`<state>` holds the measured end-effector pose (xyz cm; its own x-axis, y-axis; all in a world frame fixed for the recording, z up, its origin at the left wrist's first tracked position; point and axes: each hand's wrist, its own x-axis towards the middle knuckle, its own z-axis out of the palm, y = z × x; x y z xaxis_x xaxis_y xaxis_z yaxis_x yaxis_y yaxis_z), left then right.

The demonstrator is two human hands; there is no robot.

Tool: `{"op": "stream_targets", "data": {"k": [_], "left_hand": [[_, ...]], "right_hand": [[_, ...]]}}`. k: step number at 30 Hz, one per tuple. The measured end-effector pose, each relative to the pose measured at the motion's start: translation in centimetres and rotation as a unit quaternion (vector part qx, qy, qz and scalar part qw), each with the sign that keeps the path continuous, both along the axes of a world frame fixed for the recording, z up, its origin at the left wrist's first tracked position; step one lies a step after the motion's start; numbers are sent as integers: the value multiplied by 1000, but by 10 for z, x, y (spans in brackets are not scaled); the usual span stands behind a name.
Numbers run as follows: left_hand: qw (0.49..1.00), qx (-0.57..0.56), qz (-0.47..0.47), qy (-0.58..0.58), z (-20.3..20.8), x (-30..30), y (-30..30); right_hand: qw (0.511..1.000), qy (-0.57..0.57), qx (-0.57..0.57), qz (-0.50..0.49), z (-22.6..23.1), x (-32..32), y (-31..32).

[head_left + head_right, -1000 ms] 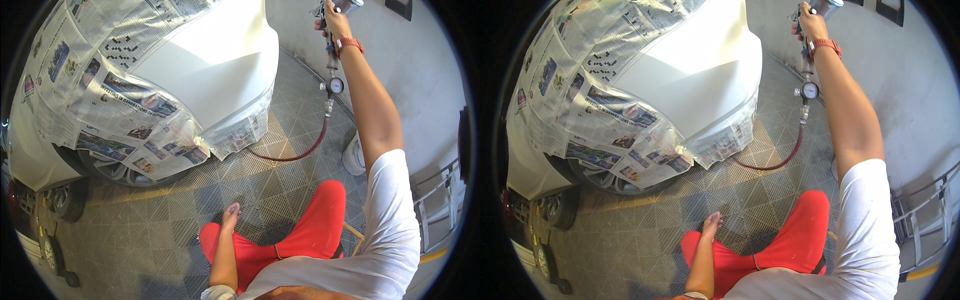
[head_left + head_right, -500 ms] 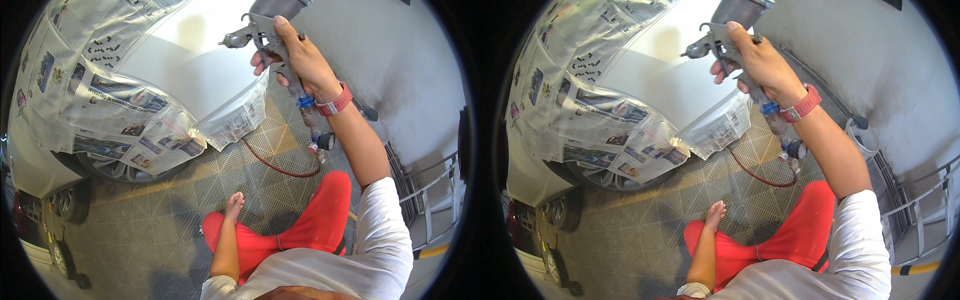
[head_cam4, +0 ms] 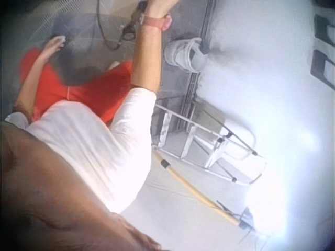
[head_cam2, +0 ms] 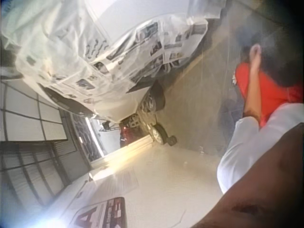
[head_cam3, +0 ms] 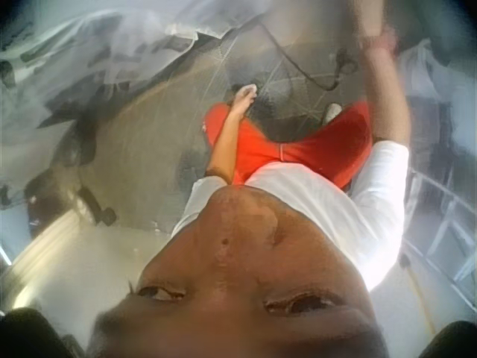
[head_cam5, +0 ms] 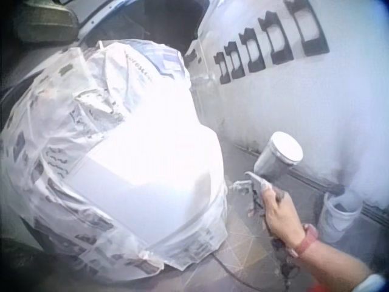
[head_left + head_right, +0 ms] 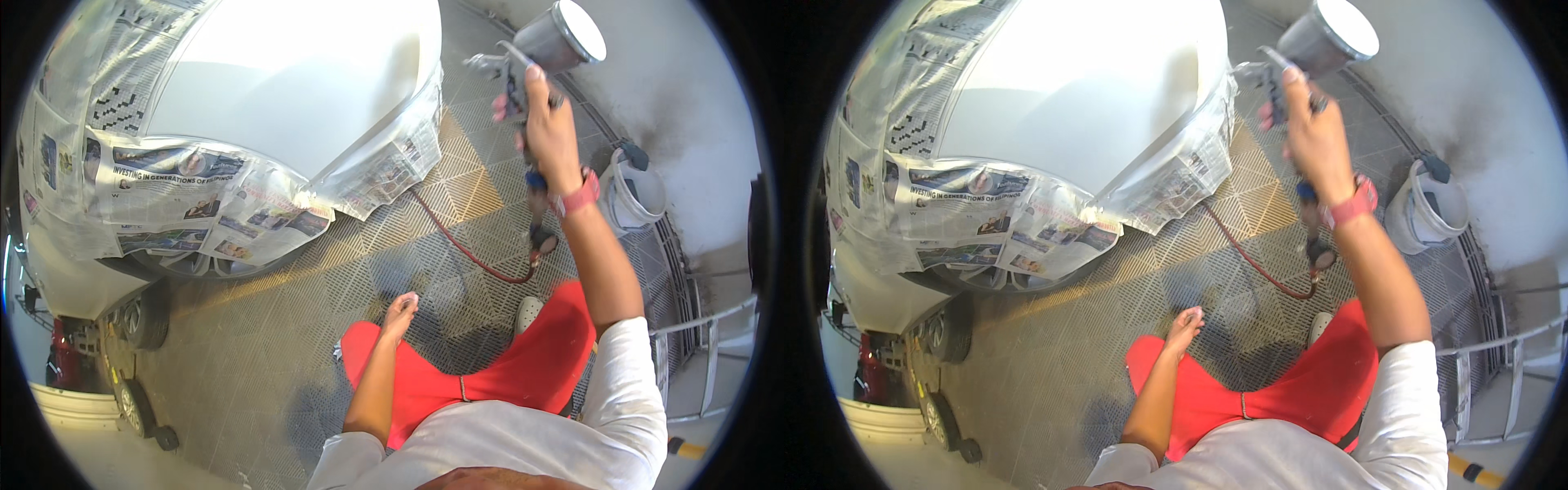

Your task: The person uses a spray gun to apply white paint to the hood of a car. The car is partially masked with newspaper and plastic sheeting to protect adjacent areas. The person moves the spray gun in steady, overlapping passes across the surface.

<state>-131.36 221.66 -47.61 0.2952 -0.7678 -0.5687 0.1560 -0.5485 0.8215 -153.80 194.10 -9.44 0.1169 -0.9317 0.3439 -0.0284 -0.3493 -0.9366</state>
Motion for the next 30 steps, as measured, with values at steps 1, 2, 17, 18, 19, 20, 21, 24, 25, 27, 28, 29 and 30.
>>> {"op": "stream_targets", "data": {"k": [1, 2, 17, 18, 19, 20, 21, 24, 25, 27, 28, 29, 30], "left_hand": [[1000, -2, -1, -2, -7, -2, 2], [1000, -2, 2, -4, -20, -2, 7], [965, 229, 80, 100, 128, -119, 39], [962, 239, 70, 112, 145, -123, 44], [960, 251, 67, 102, 162, -127, 47], [958, 263, 66, 93, 177, -132, 50], [956, 274, 63, 84, 194, -137, 54], [959, 261, 78, 75, 243, -142, 68], [960, 261, 77, 66, 259, -143, 73], [959, 252, 121, 48, 289, -145, 78], [957, 249, 143, 39, 302, -146, 81], [958, 223, 175, 51, 325, -146, 74], [956, 198, 207, 60, 353, -145, 65]], "right_hand": [[999, -15, -2, 42, -9, 11, 15], [996, -27, 13, 88, -13, 26, 34], [960, 115, -8, 256, 22, 52, 40], [969, 131, 3, 212, 23, 39, 29], [975, 148, 13, 166, 27, 29, 22], [981, 140, 24, 133, 47, 23, 17], [984, 132, 32, 113, 60, 17, 12], [988, 98, 77, 88, 101, 13, 7], [985, 73, 120, 96, 124, 21, 9], [975, 124, 128, 131, 140, 31, 15], [968, 149, 134, 150, 148, 37, 19], [960, 143, 165, 174, 163, 49, 24], [951, 135, 198, 196, 177, 64, 32]]}}
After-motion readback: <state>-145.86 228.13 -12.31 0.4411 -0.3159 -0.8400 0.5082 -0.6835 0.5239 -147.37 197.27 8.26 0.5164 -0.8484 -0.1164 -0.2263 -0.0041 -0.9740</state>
